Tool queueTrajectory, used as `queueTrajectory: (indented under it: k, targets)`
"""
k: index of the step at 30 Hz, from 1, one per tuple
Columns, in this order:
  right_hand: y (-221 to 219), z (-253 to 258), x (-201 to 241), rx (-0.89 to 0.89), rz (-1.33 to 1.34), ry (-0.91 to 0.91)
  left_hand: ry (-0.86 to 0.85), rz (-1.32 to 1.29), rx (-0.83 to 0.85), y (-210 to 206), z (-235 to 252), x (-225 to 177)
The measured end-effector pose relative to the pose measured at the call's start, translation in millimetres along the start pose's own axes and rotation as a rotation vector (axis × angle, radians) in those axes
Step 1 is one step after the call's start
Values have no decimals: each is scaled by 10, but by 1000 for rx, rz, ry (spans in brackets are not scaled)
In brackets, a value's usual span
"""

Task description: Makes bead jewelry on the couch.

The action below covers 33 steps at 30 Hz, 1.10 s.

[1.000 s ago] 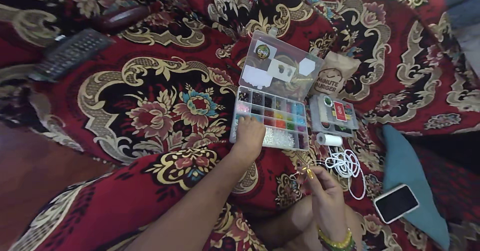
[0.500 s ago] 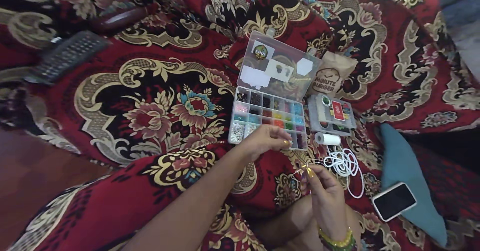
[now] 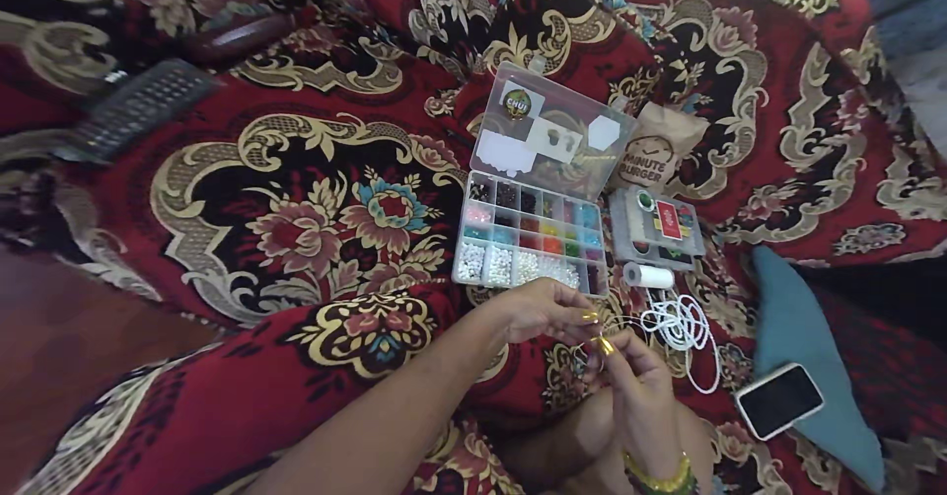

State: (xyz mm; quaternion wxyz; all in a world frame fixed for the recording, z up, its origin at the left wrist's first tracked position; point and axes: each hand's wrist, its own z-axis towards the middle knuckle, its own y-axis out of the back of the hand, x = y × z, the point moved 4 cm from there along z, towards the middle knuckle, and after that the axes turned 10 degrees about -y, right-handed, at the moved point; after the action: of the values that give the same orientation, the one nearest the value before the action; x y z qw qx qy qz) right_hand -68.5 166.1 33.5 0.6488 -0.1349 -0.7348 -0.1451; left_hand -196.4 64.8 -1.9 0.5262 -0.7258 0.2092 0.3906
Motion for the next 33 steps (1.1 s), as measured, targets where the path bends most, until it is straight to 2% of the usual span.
queueTrajectory:
  k: [33]
  targets:
    - [-14, -9, -29, -9, -4, -26, -8, 67, 45, -7, -13, -13]
